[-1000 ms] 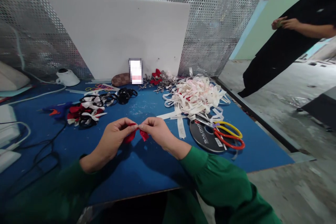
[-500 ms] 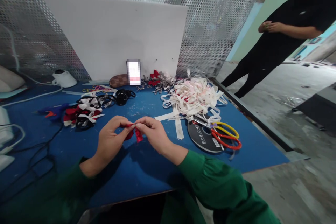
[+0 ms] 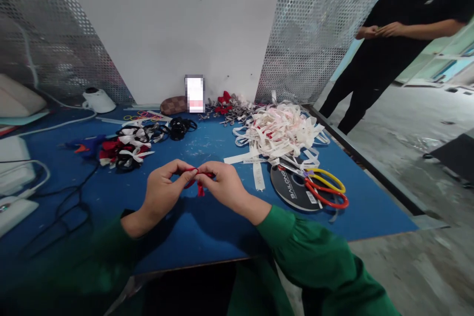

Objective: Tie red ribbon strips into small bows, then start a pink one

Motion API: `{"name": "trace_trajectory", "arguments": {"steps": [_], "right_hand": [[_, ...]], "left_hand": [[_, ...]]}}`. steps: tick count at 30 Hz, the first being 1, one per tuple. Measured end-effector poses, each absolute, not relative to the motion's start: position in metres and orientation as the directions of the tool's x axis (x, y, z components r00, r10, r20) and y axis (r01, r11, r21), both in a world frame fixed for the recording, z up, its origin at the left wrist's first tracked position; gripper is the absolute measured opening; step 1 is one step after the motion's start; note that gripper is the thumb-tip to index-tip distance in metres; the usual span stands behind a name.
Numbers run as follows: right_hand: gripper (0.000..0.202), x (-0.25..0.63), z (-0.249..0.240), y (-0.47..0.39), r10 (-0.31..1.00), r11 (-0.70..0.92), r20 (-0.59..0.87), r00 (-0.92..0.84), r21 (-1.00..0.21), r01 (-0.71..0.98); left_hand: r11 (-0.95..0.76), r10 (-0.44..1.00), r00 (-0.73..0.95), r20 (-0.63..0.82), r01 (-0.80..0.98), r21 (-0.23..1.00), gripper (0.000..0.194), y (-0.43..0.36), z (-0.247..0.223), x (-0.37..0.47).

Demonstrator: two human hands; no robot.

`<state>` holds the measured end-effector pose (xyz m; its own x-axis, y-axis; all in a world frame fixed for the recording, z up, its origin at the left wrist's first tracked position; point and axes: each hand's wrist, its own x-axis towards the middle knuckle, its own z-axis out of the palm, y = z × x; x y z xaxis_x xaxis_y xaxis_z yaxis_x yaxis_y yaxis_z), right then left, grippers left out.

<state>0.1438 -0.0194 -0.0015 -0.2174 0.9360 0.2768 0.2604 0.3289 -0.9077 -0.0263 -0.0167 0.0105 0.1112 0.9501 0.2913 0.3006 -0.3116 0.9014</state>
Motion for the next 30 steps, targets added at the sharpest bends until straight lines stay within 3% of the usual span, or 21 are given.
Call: {"name": "trace_trajectory", "arguments": {"steps": [2,4,9,13,19,24,30], "right_hand": [[0.014,0.143,0.0,-0.022,0.944,0.306,0.257,-0.205,-0.914,0.265],[0.015,0.139,0.001,-0.023,0.97,0.214,0.19,-0.154,-0.963,0.162],[0.015,0.13,-0.003,-0.021,0.998,0.046,0.052,-0.046,-0.991,-0.127],[0.019,0.132,-0.007,-0.017,0.994,-0.039,-0.013,-0.107,-0.968,-0.25],[0.02,0.144,-0.006,-0.012,0.992,0.079,0.089,-0.091,-0.99,-0.114],[0.019,0.145,-0.007,-0.013,0.981,0.085,0.09,-0.174,-0.996,-0.036],[0.015,0.146,-0.003,-0.014,0.976,0.164,0.164,-0.143,-0.986,-0.012]], "left_hand": [[-0.319,0.948,0.097,0.304,0.288,0.903,0.01,-0.019,0.009,-0.025],[-0.286,0.958,0.078,0.275,0.234,0.929,0.012,-0.021,0.009,-0.022],[-0.1,0.993,0.049,0.103,-0.066,0.993,0.016,-0.021,0.007,-0.013],[0.052,0.996,0.082,-0.032,-0.249,0.967,0.015,-0.017,0.005,-0.012],[0.164,0.986,0.083,-0.146,-0.289,0.943,0.038,-0.012,0.006,-0.02],[0.091,0.992,0.104,-0.072,-0.194,0.977,0.023,-0.012,0.007,-0.021],[0.07,0.998,0.021,-0.067,-0.286,0.956,0.017,-0.009,0.005,-0.02]]}}
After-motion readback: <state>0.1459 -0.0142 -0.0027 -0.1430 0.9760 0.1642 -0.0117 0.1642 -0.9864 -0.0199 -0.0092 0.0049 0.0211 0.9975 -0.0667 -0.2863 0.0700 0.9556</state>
